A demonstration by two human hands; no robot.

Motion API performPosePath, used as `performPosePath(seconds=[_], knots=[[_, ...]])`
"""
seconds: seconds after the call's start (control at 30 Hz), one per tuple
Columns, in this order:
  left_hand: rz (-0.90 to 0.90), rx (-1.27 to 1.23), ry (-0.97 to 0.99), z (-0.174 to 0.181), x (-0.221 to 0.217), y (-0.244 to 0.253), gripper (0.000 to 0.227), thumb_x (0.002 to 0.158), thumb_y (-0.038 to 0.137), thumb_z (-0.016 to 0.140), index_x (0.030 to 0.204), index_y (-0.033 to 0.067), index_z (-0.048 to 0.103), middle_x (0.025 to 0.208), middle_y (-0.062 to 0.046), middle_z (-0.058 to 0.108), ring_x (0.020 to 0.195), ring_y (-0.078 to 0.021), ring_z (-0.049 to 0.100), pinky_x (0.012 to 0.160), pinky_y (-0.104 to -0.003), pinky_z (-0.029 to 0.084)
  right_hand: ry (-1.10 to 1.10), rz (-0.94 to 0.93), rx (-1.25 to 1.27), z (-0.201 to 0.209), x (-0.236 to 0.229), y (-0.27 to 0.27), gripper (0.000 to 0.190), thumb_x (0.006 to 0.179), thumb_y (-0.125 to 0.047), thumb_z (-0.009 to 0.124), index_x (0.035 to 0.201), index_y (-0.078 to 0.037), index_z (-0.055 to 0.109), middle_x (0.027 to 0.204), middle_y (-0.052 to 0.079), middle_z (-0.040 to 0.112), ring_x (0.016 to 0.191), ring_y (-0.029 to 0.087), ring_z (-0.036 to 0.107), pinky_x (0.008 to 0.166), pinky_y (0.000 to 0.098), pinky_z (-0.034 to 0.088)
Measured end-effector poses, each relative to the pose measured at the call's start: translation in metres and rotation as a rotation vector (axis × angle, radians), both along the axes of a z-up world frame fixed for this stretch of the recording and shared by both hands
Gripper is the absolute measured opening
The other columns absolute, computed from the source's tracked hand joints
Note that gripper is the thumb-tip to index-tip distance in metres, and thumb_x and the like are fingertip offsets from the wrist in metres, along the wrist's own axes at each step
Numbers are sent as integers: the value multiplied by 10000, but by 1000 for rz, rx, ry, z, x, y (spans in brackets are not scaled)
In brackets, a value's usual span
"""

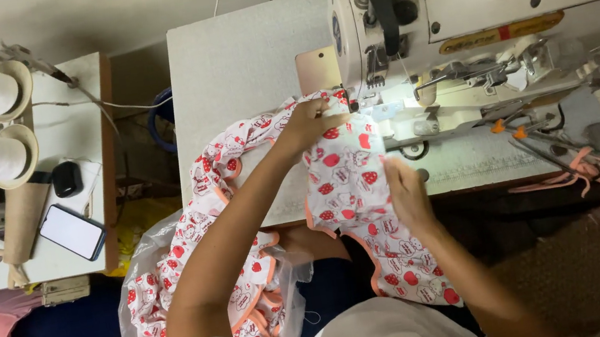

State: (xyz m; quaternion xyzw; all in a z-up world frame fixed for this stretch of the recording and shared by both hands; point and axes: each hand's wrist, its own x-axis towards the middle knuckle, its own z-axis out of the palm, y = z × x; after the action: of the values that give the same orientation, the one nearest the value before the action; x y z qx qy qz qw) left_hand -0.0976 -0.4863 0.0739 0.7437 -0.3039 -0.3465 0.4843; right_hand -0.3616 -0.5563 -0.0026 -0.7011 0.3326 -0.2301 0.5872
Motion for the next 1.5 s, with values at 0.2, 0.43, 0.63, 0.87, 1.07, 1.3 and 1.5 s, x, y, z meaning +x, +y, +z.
performPosePath(seconds=[0.2,0.43,0.63,0.87,1.07,1.3,1.5], knots=[[-46,206,-485,43,-40,26,301,945,312,668,1120,132,501,767,38,557,536,-101,471,475,-290,394,-227,40,1042,97,-45,60,558,976,-388,540,1372,3,585,1272,227,687,1108,365,684,851,464,578],[76,212,-1082,-15,-54,39,335,962,487,512,1173,233,454,599,-102,660,616,-368,734,637,-504,583,89,96,205,-97,-89,33,442,1121,-378,458,1005,-71,754,904,23,694,905,144,593,933,401,506],[102,112,-1039,20,-46,30,229,999,354,576,1115,165,519,654,-141,711,616,-324,747,645,-440,592,89,126,120,20,-52,33,492,1122,-409,412,803,-105,631,680,-20,553,692,133,520,713,327,491],[134,129,-1078,20,-16,10,188,1012,325,552,1109,165,537,631,-100,701,587,-317,737,604,-413,570,129,125,17,-12,-27,15,475,1127,-368,424,751,-106,551,630,18,496,668,177,501,676,365,475],[176,139,-1154,16,5,-1,222,1008,389,550,1081,182,521,642,-75,709,593,-317,739,595,-445,573,184,111,-25,-13,-5,17,499,1114,-426,404,728,-123,499,530,36,492,588,202,493,610,363,456],[181,-5,-1227,44,25,-17,187,997,285,606,1108,190,490,779,-77,748,627,-335,741,578,-463,575,126,27,-128,4,29,12,447,1120,-359,420,775,-81,481,591,203,539,599,271,497,617,421,461],[453,-124,-1098,42,-42,21,511,969,283,657,1371,47,450,1214,-188,553,1141,-373,528,948,-503,434,57,-16,-172,17,54,6,446,1140,-372,391,812,-85,485,604,187,514,615,251,508,630,418,468]])
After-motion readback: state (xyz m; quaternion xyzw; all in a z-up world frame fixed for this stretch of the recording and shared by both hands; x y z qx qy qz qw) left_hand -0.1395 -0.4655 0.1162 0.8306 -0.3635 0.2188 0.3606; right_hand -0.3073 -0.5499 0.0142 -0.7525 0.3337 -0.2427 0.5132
